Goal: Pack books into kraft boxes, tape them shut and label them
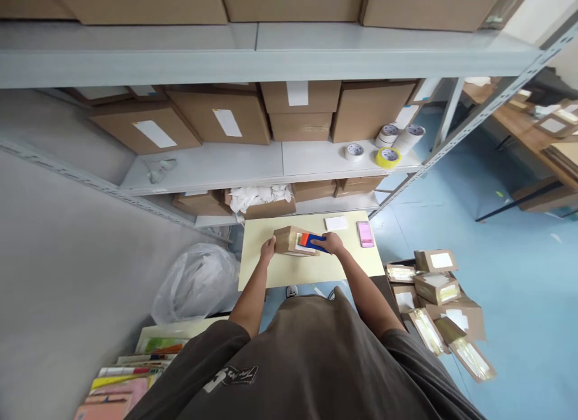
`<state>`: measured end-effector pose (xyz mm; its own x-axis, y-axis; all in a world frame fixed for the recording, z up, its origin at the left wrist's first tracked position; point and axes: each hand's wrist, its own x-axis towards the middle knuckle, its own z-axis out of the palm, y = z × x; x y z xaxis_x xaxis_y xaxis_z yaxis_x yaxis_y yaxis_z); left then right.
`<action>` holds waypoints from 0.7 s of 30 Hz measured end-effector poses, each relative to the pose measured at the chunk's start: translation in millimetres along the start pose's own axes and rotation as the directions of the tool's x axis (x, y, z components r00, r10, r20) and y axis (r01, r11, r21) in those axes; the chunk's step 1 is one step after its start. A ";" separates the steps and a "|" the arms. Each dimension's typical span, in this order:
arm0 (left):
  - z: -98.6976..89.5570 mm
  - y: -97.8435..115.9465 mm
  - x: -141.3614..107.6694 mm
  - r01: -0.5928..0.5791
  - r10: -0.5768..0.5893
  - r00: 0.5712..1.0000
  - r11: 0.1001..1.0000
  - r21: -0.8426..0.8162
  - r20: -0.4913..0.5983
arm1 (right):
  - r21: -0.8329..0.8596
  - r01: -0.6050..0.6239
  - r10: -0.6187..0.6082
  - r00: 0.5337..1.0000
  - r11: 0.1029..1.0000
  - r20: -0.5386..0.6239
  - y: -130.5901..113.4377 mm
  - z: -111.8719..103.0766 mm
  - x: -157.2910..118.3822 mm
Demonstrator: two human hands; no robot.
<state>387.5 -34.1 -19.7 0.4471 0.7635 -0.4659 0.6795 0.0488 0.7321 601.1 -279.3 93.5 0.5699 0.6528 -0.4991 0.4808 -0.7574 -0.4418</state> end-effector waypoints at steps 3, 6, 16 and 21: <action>-28.1 -13.9 2.5 0.017 -0.013 0.992 0.999 0.031 -0.127 | -0.099 0.038 -0.031 0.997 0.994 0.068 -52.3 19.8 19.8; -30.9 -19.8 -2.8 -0.100 0.097 0.994 0.994 -0.045 -0.056 | -0.161 0.076 -0.060 0.993 0.984 0.103 -88.7 37.3 33.4; 54.8 -9.3 -29.0 -0.044 0.033 0.993 0.994 0.095 0.111 | -0.207 -0.075 0.094 0.992 0.975 0.083 -56.2 37.5 24.8; 98.9 14.1 -45.0 -0.115 0.080 0.982 0.972 0.206 0.170 | -0.167 -0.084 0.088 0.996 0.982 0.019 9.0 14.7 3.7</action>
<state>434.5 -131.5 -37.6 0.5924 0.6446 -0.4833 0.7288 -0.1731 0.6624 597.7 -283.5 76.7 0.5972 0.5835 -0.5504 0.5360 -0.8008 -0.2675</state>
